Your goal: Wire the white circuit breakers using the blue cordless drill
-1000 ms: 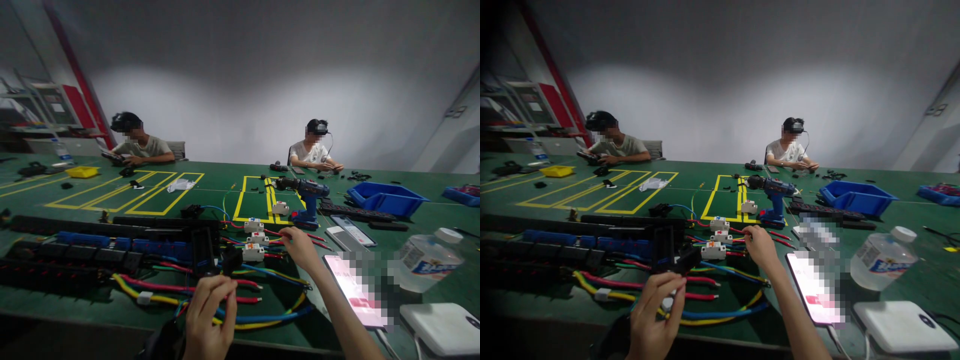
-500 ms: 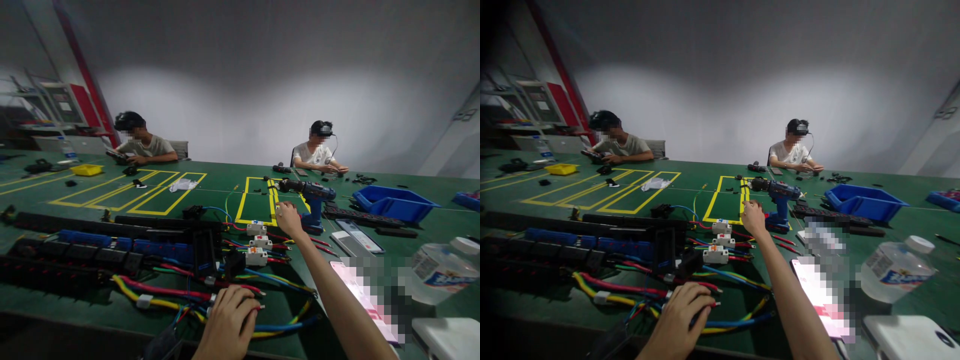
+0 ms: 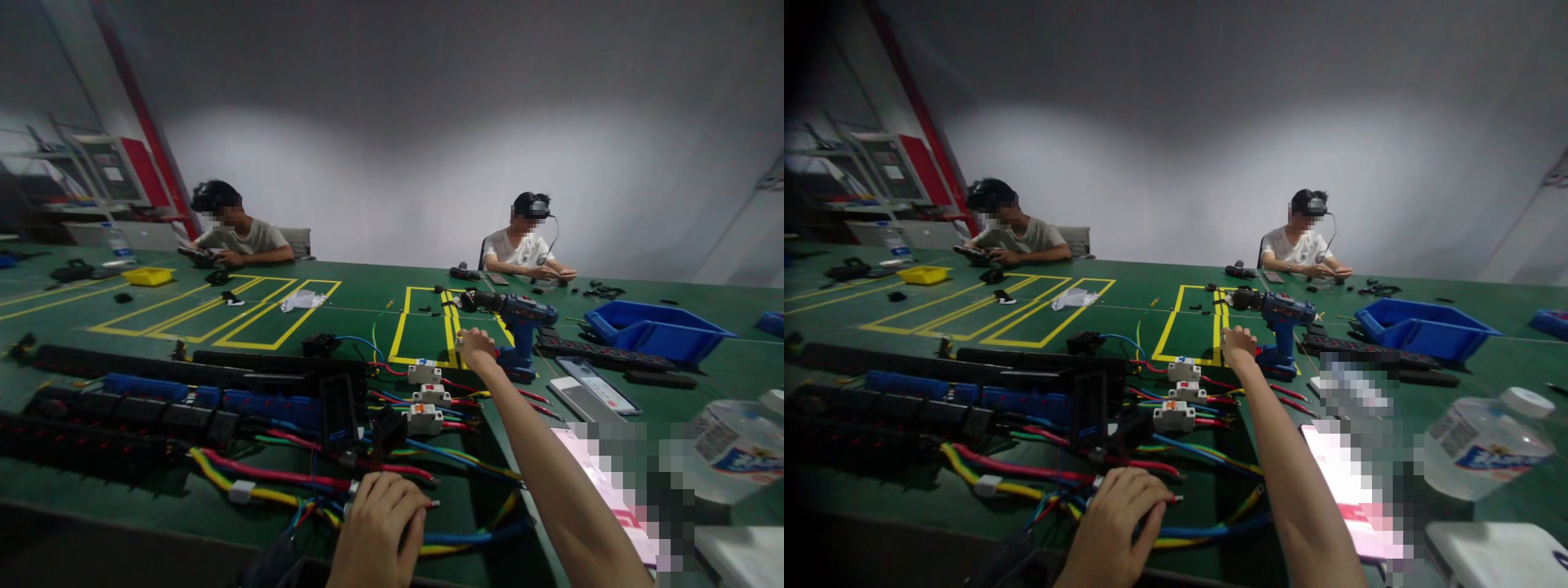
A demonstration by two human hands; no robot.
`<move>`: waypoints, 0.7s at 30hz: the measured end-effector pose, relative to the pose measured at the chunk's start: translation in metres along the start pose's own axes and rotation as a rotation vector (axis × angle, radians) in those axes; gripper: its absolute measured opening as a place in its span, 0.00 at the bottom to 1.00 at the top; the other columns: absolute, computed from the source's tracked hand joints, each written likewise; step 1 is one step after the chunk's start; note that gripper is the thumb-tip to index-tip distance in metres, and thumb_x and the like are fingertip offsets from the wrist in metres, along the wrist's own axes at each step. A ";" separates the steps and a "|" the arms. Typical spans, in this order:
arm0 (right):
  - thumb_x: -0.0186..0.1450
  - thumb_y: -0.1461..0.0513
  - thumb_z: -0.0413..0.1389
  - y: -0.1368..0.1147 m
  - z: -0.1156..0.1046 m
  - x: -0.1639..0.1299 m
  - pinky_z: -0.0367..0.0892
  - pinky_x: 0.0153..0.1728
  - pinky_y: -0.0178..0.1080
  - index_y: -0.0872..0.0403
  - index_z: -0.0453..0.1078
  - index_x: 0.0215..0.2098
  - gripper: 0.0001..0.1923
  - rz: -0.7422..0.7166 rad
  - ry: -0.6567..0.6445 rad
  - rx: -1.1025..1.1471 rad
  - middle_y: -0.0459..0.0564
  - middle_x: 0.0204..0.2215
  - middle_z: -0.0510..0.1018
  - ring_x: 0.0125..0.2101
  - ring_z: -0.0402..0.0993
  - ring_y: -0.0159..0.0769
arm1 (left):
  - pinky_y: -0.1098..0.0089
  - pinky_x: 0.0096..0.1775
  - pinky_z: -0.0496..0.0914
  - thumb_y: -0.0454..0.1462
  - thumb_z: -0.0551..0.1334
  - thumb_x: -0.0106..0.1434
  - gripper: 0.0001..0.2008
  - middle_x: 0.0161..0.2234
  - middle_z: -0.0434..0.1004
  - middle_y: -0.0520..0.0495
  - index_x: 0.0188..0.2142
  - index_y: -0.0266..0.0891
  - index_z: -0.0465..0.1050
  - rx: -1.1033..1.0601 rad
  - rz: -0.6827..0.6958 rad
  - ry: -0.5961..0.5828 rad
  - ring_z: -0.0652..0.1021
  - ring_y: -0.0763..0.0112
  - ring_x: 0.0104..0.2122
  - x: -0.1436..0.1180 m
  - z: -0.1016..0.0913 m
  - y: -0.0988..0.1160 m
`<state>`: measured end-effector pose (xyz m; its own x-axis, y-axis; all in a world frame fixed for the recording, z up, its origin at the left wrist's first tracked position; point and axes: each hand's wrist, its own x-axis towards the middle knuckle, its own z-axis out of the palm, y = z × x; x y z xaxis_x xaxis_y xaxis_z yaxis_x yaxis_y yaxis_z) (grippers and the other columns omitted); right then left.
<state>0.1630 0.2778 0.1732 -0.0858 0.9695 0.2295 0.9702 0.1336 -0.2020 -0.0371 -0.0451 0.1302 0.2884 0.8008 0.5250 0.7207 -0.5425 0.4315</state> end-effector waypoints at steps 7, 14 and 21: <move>0.69 0.64 0.46 0.001 -0.024 -0.037 0.62 0.46 0.37 0.51 0.71 0.54 0.19 -0.051 0.124 0.122 0.54 0.49 0.76 0.46 0.72 0.40 | 0.57 0.44 0.68 0.28 0.56 0.65 0.12 0.39 0.80 0.49 0.42 0.43 0.74 -0.010 -0.048 -0.014 0.77 0.60 0.40 0.004 -0.005 0.007; 0.68 0.64 0.46 -0.004 -0.062 -0.087 0.63 0.43 0.37 0.53 0.72 0.50 0.17 -0.071 0.190 0.279 0.55 0.47 0.75 0.43 0.72 0.40 | 0.57 0.46 0.69 0.30 0.55 0.68 0.11 0.40 0.80 0.48 0.41 0.44 0.76 -0.007 -0.120 -0.024 0.76 0.60 0.42 0.004 -0.009 0.016; 0.67 0.60 0.47 -0.012 -0.097 -0.197 0.65 0.45 0.41 0.50 0.72 0.45 0.14 -0.082 0.218 0.648 0.53 0.45 0.75 0.45 0.72 0.42 | 0.56 0.47 0.70 0.32 0.55 0.69 0.12 0.41 0.80 0.47 0.42 0.44 0.77 -0.043 -0.118 0.023 0.77 0.60 0.43 0.003 -0.010 0.015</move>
<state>0.1904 0.0649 0.2228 -0.0401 0.8966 0.4410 0.6258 0.3666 -0.6884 -0.0313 -0.0537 0.1453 0.1884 0.8537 0.4854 0.7209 -0.4559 0.5220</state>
